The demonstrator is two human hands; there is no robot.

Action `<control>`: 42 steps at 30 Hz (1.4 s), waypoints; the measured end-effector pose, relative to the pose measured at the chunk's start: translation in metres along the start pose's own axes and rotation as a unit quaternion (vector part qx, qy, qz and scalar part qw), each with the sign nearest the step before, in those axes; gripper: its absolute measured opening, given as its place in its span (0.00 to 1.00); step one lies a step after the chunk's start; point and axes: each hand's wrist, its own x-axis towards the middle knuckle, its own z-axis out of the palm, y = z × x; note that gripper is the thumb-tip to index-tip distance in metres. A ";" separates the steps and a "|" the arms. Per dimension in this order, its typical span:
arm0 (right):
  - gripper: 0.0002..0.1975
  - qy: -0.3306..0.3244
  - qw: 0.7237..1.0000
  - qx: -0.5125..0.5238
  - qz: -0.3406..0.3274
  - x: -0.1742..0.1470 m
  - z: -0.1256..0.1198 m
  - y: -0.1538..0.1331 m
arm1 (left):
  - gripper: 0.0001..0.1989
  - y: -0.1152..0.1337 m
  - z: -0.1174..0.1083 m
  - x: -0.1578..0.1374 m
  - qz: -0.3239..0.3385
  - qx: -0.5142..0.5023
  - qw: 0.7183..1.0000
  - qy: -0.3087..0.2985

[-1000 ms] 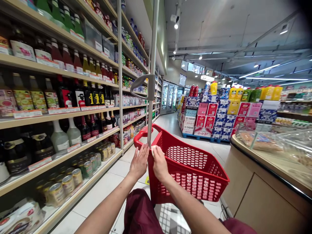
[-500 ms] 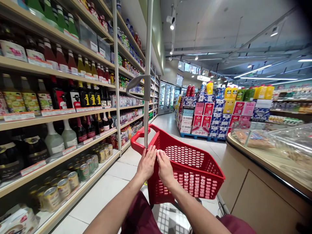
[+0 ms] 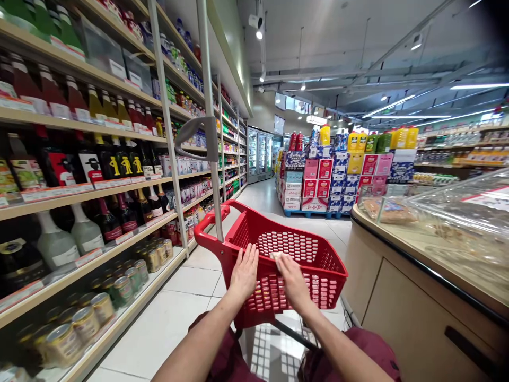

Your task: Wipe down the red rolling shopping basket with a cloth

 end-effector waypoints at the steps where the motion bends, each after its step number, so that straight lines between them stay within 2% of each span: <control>1: 0.36 0.004 1.000 -0.014 0.022 -0.007 -0.006 0.014 | 0.32 0.002 0.000 0.001 -0.001 -0.003 1.000 -0.005; 3: 0.35 0.012 0.994 -0.051 0.092 -0.020 -0.016 0.039 | 0.32 0.007 0.000 0.004 0.003 -0.005 1.000 -0.013; 5: 0.33 0.016 0.990 -0.068 0.120 -0.026 -0.019 0.048 | 0.32 0.017 0.002 0.008 0.018 -0.008 1.000 -0.015; 9: 0.31 -0.010 0.999 -0.047 0.021 -0.027 -0.018 0.052 | 0.32 0.046 0.011 0.021 0.052 -0.021 0.998 -0.011; 11: 0.30 -0.018 0.998 -0.053 0.016 -0.034 -0.024 0.070 | 0.32 0.057 0.014 0.027 0.062 -0.029 0.998 -0.010; 14: 0.27 0.011 0.987 -0.095 0.131 -0.051 -0.038 0.108 | 0.32 0.067 0.015 0.033 0.073 -0.040 0.996 -0.023; 16: 0.27 0.037 0.973 -0.111 0.199 -0.057 -0.041 0.118 | 0.31 0.072 0.013 0.036 0.077 -0.047 0.995 -0.035; 17: 0.27 0.047 0.971 -0.110 0.207 -0.057 -0.039 0.116 | 0.31 0.075 0.013 0.037 0.082 -0.052 0.994 -0.041; 18: 0.28 0.051 0.975 -0.100 0.192 -0.056 -0.037 0.111 | 0.31 0.079 0.013 0.038 0.092 -0.058 0.993 -0.047; 22: 0.30 0.022 0.997 -0.041 0.060 -0.051 -0.035 0.097 | 0.32 0.089 0.016 0.038 0.119 -0.076 0.988 -0.056; 24: 0.29 0.029 0.996 -0.042 0.078 -0.055 -0.040 0.105 | 0.32 0.088 0.019 0.037 0.105 -0.070 0.991 -0.049; 27: 0.29 0.078 0.979 -0.073 0.174 -0.058 -0.042 0.115 | 0.33 0.084 0.023 0.036 0.087 -0.061 0.994 -0.037; 28: 0.30 0.088 0.976 -0.077 0.186 -0.057 -0.040 0.113 | 0.33 0.083 0.024 0.035 0.085 -0.060 0.994 -0.036; 29: 0.30 0.088 0.977 -0.074 0.178 -0.054 -0.036 0.107 | 0.33 0.081 0.025 0.035 0.085 -0.059 0.994 -0.037; 33: 0.32 0.018 0.998 -0.026 0.058 -0.042 -0.028 0.087 | 0.35 0.067 0.021 0.031 0.081 -0.048 0.995 -0.042; 35: 0.31 0.007 0.998 -0.019 0.062 -0.042 -0.031 0.090 | 0.34 0.053 0.015 0.028 0.065 -0.041 0.996 -0.040; 37: 0.32 0.031 0.992 -0.034 0.116 -0.043 -0.034 0.095 | 0.34 0.039 0.008 0.024 0.046 -0.037 0.998 -0.038; 39: 0.33 0.050 0.989 -0.038 0.134 -0.038 -0.030 0.088 | 0.33 0.029 0.002 0.020 0.032 -0.035 0.998 -0.036; 42: 0.34 0.024 0.999 0.001 0.042 -0.024 -0.015 0.057 | 0.33 0.018 -0.002 0.014 0.035 -0.030 0.999 -0.027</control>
